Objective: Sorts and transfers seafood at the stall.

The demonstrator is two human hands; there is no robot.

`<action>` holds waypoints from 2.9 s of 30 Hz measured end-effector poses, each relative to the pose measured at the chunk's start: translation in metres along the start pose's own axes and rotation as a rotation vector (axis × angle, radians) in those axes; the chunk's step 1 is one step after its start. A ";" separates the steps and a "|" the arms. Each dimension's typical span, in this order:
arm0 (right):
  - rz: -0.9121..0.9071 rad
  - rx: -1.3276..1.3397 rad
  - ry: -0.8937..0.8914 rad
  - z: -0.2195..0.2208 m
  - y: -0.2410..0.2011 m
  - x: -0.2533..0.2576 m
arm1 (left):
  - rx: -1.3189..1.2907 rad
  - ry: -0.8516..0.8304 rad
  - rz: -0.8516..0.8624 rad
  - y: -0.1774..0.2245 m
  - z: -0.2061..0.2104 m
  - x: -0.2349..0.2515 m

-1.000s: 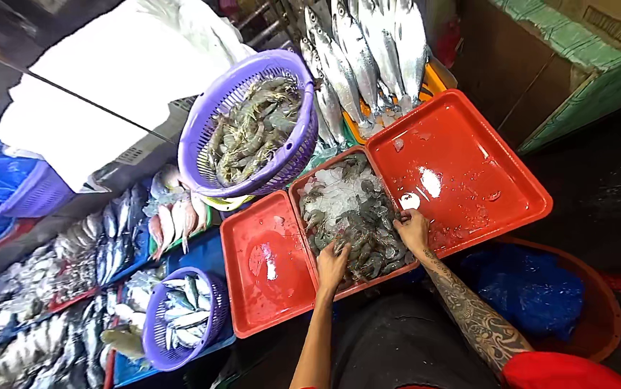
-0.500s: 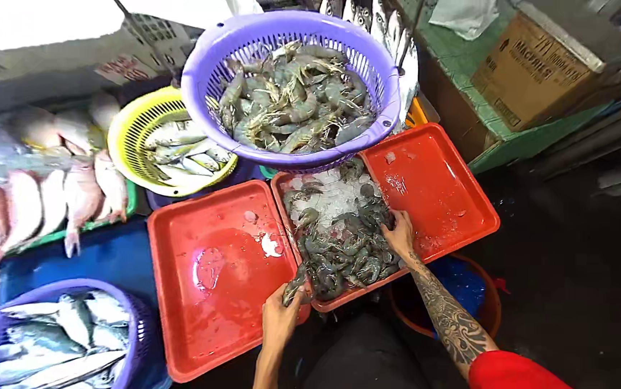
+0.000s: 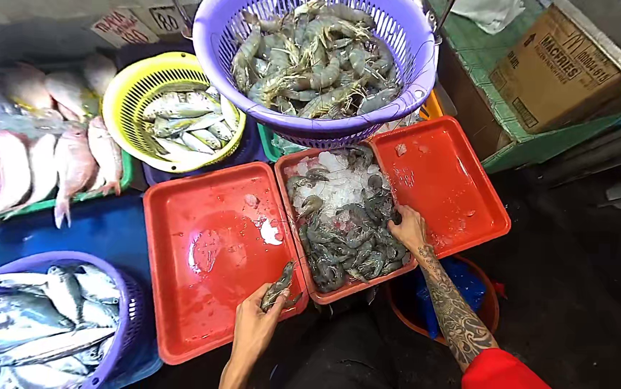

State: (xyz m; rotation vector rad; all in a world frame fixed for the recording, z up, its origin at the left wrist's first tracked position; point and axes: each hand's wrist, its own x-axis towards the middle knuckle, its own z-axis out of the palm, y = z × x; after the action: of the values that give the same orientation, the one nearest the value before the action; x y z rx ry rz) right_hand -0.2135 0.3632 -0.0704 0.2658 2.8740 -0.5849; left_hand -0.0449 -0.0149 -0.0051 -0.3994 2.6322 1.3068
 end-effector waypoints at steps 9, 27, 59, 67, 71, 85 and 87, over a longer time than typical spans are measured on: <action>0.015 -0.009 0.015 -0.007 -0.001 -0.003 | -0.013 0.048 0.000 -0.003 -0.010 -0.008; 0.126 -0.020 0.003 -0.007 -0.009 -0.017 | -0.013 -0.020 0.055 0.008 -0.003 0.008; 0.156 0.142 0.091 -0.007 0.013 -0.028 | -0.046 0.016 0.119 0.025 -0.018 0.009; 0.178 0.159 0.094 -0.006 0.012 -0.028 | -0.049 0.017 0.114 0.028 -0.016 0.006; 0.172 0.176 0.137 -0.004 0.015 -0.030 | -0.045 0.016 0.116 0.028 -0.015 0.006; 0.161 0.153 0.126 -0.007 0.013 -0.030 | -0.047 -0.004 0.111 0.028 -0.014 0.008; 0.173 0.114 0.074 -0.004 0.012 -0.034 | -0.043 -0.022 0.126 0.033 -0.013 0.006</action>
State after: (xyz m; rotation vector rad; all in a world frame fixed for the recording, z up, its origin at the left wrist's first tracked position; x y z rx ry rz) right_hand -0.1790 0.3706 -0.0638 0.5590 2.8516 -0.7200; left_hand -0.0618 -0.0071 0.0263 -0.2261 2.6535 1.3982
